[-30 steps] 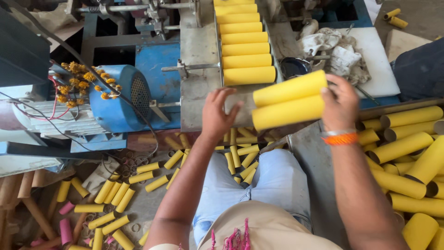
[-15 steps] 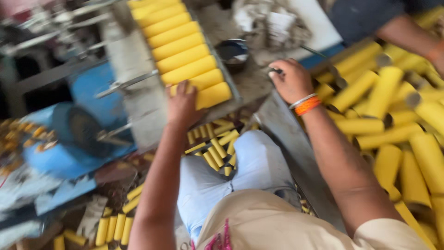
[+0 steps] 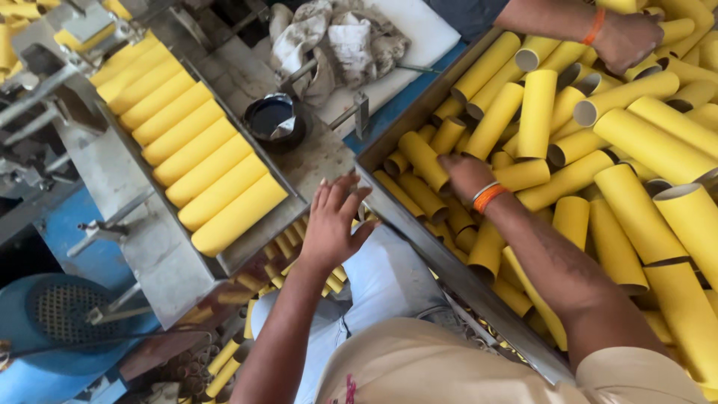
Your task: The person repeatedly picks up yellow cylindrical objects from a bin and places them onto a conveyor belt. The cylinders are handled one at a time or in small groups and moved from a pile to the machine.
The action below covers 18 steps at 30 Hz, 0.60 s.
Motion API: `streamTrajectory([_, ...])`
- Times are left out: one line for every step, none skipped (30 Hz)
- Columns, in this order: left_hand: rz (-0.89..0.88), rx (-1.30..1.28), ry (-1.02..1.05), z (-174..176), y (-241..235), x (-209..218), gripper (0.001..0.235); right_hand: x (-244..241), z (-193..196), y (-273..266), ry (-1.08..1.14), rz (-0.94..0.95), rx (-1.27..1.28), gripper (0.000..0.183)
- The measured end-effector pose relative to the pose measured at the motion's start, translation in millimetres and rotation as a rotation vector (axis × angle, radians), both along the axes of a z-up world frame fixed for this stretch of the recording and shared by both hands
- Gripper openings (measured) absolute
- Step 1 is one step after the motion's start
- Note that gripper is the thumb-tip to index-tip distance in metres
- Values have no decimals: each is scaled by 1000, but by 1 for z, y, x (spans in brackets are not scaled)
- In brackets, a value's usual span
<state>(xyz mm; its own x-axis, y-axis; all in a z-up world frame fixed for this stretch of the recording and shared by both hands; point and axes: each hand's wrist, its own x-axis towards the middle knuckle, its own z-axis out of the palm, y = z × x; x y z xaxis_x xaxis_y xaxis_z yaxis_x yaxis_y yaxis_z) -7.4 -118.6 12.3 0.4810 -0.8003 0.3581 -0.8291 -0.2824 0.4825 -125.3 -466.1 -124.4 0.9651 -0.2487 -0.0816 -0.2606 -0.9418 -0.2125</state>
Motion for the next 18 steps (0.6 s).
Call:
streamTrajectory([-2,2,17,1,1,-1,56,3,-2,-20,-79,-76,29,45])
streamTrajectory([22,25,9,1,4,0,56,6,-5,-42,-158,-149,57,35])
streamTrajectory([47,49,0,1,8,3,57,13,-10,-65,-164,-220,191,34])
streamTrajectory([77,73,-5,0,13,5,57,21,-16,-88,-165,-286,326,35])
streamTrajectory([95,73,24,-2,16,6,57,33,-23,-108,-112,-243,293,32])
streamTrajectory([118,69,50,-4,19,7,56,50,-30,-126,-61,-196,256,31])
streamTrajectory([140,65,77,-5,23,7,56,58,-38,-139,-11,-148,219,32])
streamTrajectory([144,64,63,-6,24,6,55,65,-45,-149,24,-170,295,35])
streamTrajectory([148,62,48,-7,26,3,55,71,-50,-157,59,-191,370,38])
streamTrajectory([155,60,33,-7,28,0,54,78,-52,-161,96,-208,444,42])
streamTrajectory([161,53,37,-7,32,-1,54,83,-53,-162,159,-188,422,43])
streamTrajectory([166,40,38,-7,32,-1,54,86,-51,-165,218,-171,394,43])
streamTrajectory([170,28,40,-6,34,-1,54,88,-49,-165,276,-155,364,44])
streamTrajectory([177,13,45,-6,34,-2,54,86,-43,-166,310,-157,394,43])
streamTrajectory([184,-2,51,-6,33,-2,55,83,-38,-165,343,-159,423,41])
streamTrajectory([191,-16,57,-6,34,-4,55,83,-31,-163,367,-195,431,41])
streamTrajectory([178,-27,77,-7,34,-6,54,83,-25,-161,390,-232,439,41])
streamTrajectory([163,-30,99,-8,37,-11,53,81,-23,-155,417,-269,455,41])
